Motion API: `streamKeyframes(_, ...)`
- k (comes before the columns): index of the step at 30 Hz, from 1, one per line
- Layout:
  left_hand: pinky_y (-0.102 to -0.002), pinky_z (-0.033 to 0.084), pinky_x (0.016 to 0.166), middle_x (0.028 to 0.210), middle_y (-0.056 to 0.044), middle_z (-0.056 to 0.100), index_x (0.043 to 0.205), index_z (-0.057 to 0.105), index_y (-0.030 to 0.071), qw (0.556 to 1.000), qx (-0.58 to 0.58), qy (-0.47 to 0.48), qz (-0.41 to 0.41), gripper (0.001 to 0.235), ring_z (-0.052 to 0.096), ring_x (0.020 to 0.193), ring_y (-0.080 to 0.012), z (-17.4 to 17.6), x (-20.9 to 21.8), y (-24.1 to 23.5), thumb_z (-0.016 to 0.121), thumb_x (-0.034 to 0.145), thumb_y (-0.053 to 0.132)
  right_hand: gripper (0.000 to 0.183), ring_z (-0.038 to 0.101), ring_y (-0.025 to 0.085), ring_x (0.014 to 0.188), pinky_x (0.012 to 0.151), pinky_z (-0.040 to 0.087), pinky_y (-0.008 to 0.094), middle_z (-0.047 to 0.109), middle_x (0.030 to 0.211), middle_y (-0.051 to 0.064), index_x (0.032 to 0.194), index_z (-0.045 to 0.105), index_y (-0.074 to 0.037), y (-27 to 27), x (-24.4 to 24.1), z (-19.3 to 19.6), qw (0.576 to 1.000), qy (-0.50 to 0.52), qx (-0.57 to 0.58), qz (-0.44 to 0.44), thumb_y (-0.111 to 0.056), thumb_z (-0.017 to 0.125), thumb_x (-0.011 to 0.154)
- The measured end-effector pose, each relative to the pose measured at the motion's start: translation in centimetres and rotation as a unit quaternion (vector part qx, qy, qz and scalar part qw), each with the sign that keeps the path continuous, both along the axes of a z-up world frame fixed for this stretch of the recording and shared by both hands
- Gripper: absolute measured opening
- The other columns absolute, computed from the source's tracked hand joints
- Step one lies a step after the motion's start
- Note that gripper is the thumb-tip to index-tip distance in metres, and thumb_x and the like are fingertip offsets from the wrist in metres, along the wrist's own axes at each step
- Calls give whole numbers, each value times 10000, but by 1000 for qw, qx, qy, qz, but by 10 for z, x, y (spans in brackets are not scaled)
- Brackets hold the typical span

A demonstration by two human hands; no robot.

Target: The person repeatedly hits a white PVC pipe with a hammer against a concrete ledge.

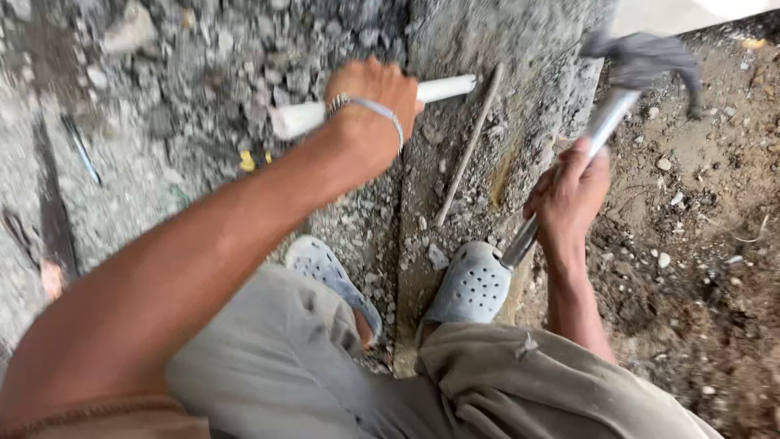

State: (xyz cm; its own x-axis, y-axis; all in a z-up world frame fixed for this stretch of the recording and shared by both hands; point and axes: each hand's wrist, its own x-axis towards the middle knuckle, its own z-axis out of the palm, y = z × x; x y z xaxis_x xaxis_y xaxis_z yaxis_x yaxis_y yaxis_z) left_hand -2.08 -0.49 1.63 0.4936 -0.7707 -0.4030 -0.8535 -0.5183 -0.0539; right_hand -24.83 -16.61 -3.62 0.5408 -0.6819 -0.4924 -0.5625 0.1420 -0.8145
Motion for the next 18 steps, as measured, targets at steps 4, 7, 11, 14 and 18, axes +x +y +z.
streamKeyframes(4, -476, 589, 597, 790, -103, 726, 936, 782, 98, 994, 79, 48, 51, 428, 718, 712, -271, 25, 22, 0, 565, 1015, 459, 349, 508, 88, 415, 328, 437, 255, 514, 594, 0, 988, 520, -70, -11, -7, 13, 997, -56, -44, 24, -336, 389, 1173)
streamKeyframes(7, -469, 575, 640, 725, -127, 734, 1004, 769, 75, 986, 65, 133, 75, 469, 732, 643, -272, 29, 16, 8, 509, 1077, 458, 371, 499, 98, 403, 310, 428, 252, 510, 602, 2, 974, 516, -59, -2, -5, 12, 996, -72, -33, 39, -344, 388, 1174)
streamKeyframes(11, -465, 593, 595, 715, -116, 729, 923, 777, 52, 990, 78, 99, 62, 549, 726, 641, -270, 23, 16, 10, 515, 1059, 516, 369, 498, 97, 378, 280, 425, 255, 501, 580, 5, 965, 507, -67, 5, -2, 22, 997, -75, -21, 5, -364, 389, 1149)
streamKeyframes(14, -451, 600, 577, 683, -103, 722, 895, 782, 63, 991, 79, 93, 60, 537, 719, 611, -254, 23, 10, 18, 532, 1046, 513, 364, 534, 92, 439, 336, 449, 247, 534, 630, 3, 1031, 532, -64, -1, -7, 22, 993, -94, -62, 25, -359, 384, 1186)
streamKeyframes(18, -430, 605, 527, 643, -94, 695, 839, 783, 60, 995, 81, 47, 29, 594, 699, 583, -247, 19, 12, 22, 541, 1022, 571, 324, 514, 99, 474, 359, 435, 245, 517, 700, 25, 1090, 505, -44, 22, -13, -13, 976, -113, -185, 11, -319, 375, 1202)
